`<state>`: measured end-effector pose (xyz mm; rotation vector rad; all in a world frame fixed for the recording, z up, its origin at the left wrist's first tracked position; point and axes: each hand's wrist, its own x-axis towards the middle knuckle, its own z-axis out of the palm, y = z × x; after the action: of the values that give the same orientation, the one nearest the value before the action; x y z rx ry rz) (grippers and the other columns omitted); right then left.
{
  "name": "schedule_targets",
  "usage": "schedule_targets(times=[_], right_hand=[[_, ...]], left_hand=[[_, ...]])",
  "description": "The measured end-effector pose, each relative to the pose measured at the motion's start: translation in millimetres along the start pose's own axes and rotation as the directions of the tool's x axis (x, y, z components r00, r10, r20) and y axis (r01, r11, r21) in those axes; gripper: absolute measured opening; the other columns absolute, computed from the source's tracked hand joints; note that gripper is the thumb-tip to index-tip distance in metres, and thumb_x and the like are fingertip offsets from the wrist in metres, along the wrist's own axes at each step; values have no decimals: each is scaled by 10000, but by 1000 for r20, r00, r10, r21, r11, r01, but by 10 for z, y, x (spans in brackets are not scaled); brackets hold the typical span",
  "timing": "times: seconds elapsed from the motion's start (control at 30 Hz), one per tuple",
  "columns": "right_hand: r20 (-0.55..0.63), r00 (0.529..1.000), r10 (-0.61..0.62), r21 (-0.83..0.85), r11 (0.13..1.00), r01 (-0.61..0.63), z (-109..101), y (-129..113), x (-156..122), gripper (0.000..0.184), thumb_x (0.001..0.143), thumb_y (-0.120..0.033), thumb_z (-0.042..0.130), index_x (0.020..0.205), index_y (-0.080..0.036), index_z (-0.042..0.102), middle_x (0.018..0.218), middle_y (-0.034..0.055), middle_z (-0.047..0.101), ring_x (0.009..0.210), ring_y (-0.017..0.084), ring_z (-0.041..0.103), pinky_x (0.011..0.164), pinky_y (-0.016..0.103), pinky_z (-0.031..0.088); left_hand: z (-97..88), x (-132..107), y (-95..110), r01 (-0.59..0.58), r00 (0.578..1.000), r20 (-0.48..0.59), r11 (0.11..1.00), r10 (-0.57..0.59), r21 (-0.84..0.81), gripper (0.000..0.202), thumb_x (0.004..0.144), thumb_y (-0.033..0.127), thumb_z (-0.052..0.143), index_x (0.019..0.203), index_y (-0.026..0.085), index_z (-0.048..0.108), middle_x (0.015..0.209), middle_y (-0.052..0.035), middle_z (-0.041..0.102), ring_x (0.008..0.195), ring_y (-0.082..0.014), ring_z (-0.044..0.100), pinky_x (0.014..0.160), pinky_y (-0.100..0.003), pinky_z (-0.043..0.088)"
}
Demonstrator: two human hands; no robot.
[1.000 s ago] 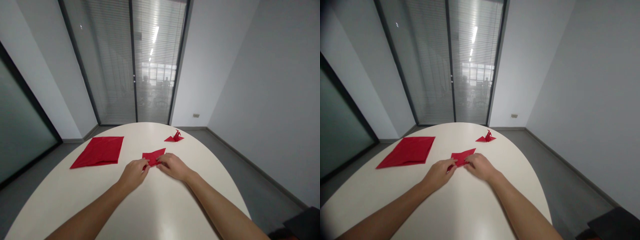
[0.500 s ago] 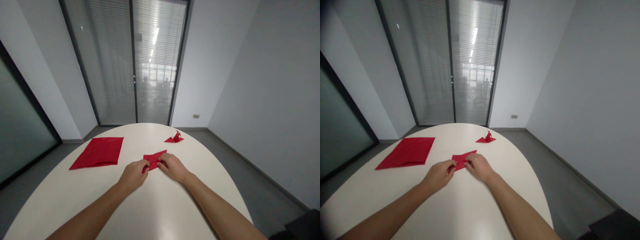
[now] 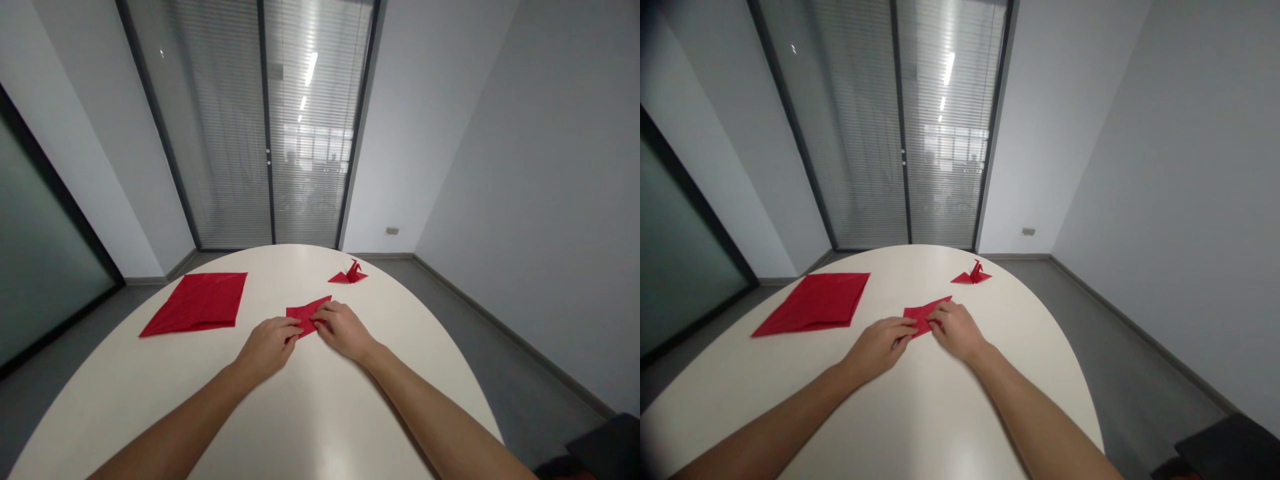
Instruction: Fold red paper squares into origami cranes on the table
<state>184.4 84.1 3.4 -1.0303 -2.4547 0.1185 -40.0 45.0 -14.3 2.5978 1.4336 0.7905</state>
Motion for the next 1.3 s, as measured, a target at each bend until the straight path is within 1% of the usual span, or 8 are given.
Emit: schedule_targets(times=[0.17,0.3,0.5,0.63,0.8,1.0,1.17,1.3], right_hand=[[29,1000,2,-5,1000,-2,-38,-30,-2,214,953,-228,556,1034,-220,754,992,67,718,921,217,619,834,351,453],[42,998,-43,35,999,41,-52,2,-12,231,948,-201,551,1054,-220,755,1011,62,735,924,214,632,848,348,468],[41,990,-134,147,981,127,-31,29,-8,283,954,-167,522,1124,-224,742,1127,65,742,1064,215,650,972,368,474],[60,985,-164,148,977,153,-36,23,-16,290,958,-218,541,1185,-222,721,1228,78,710,1191,239,610,1055,416,440],[133,985,-109,111,989,95,-44,9,-33,343,982,-264,508,1291,-251,658,1338,63,653,1342,296,497,1118,523,370],[176,981,-78,121,991,57,-42,-18,-39,376,985,-324,517,1338,-244,619,1388,63,615,1373,315,461,1135,558,345],[171,982,-81,120,991,61,-45,-26,-46,436,951,-352,568,1363,-213,599,1439,112,561,1388,336,432,1148,555,332],[109,986,-130,142,983,114,-44,-35,-45,346,922,-241,580,1257,-196,657,1298,126,630,1327,290,482,1150,488,351]], left_hand=[[-51,-4,-26,-38,999,3,999,38,-12,310,894,155,554,1097,284,750,1185,-25,727,1068,-220,659,970,-389,514],[-177,-4,-25,-157,986,55,987,159,-45,290,871,171,581,1074,279,757,1174,-33,720,1057,-223,646,957,-389,499],[-302,-5,92,-279,950,118,956,288,-89,298,856,185,592,1081,287,758,1073,-51,713,987,-225,644,956,-404,478],[-312,5,121,-320,936,109,939,334,-130,311,858,182,585,1108,273,744,1148,-60,696,1076,-234,628,1010,-405,466],[-318,2,114,-348,920,136,925,368,-150,294,868,187,559,1082,254,749,1177,-53,712,1116,-237,626,1036,-397,461],[-311,-46,178,-373,903,135,900,408,-224,228,869,203,538,941,229,753,1007,-40,757,940,-203,687,899,-345,525],[-268,-25,181,-314,945,35,934,324,-169,240,895,157,472,869,209,705,880,-53,745,883,-197,687,879,-349,533],[-202,-7,101,-192,981,-3,968,194,-160,307,822,113,532,1079,223,657,1245,-67,689,1189,-228,607,1077,-406,449]])
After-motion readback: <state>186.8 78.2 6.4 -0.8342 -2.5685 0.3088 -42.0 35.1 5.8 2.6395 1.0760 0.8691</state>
